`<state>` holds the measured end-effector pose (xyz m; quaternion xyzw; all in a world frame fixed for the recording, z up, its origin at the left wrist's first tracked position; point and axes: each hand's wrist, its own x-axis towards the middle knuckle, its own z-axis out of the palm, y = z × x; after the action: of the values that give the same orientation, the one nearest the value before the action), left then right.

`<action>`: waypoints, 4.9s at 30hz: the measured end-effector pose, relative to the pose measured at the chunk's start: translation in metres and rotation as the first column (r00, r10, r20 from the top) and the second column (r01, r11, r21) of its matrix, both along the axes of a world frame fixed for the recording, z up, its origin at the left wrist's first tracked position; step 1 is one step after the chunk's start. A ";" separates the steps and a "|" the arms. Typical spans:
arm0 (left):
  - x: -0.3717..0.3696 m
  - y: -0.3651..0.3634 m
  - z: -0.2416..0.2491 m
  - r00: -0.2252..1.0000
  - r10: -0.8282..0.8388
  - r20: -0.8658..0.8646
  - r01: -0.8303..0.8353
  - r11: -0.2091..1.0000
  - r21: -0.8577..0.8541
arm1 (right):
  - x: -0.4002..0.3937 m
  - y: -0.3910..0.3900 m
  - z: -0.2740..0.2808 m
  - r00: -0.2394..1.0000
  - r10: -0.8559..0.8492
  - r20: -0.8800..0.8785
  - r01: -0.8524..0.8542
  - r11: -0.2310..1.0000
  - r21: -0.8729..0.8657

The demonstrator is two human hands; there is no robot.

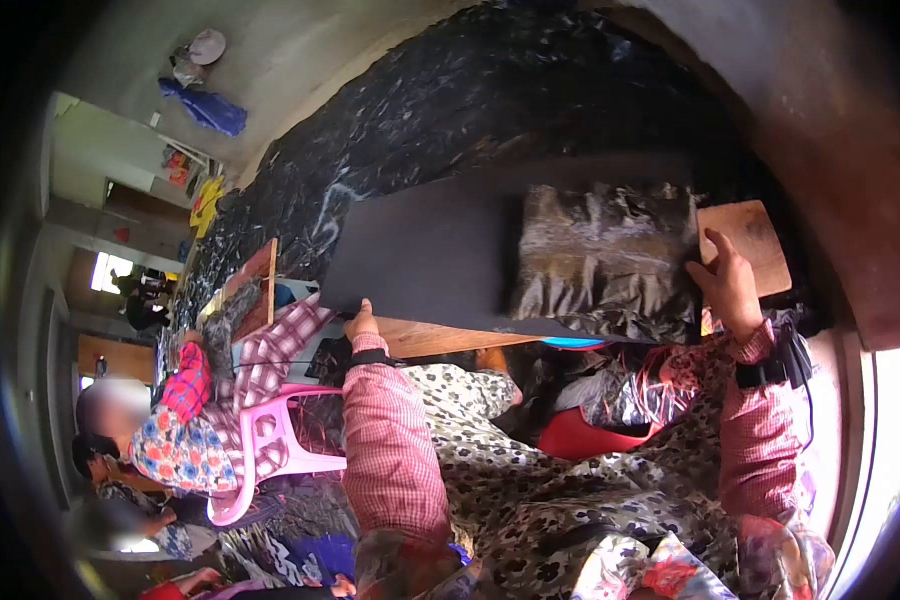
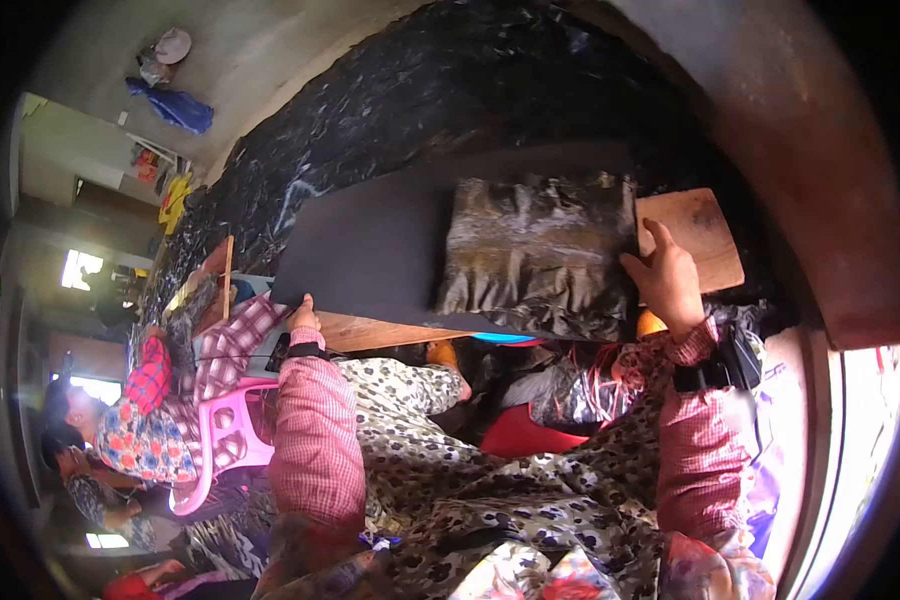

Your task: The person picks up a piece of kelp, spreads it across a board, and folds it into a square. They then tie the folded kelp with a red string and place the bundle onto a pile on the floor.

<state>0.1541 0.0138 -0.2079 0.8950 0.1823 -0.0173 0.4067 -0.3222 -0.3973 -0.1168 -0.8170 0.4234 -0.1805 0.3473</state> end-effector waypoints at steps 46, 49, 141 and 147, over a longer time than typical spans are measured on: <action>-0.296 -0.263 0.055 0.543 -0.839 0.010 0.689 0.439 -0.577 | -0.034 -0.047 0.007 0.948 -0.304 -0.088 0.263 0.912 -0.315; -0.296 -0.265 0.055 0.556 -0.829 0.062 0.696 0.423 -0.579 | -0.036 -0.051 0.009 0.949 -0.288 -0.130 0.252 0.938 -0.238; -0.349 -0.144 0.088 0.505 -0.730 0.460 0.782 0.613 0.114 | 0.195 -0.020 0.026 0.935 0.231 -0.269 -0.348 0.740 -0.575; -0.345 -0.165 0.092 0.007 -0.962 0.271 0.873 0.138 0.468 | 0.192 0.008 -0.004 0.692 0.595 -0.409 -0.705 0.438 -0.558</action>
<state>-0.1906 -0.1509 -0.1155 0.7879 -0.5625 -0.0206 0.2498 -0.1300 -0.3898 -0.1209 -0.9932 0.0034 -0.1113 0.0328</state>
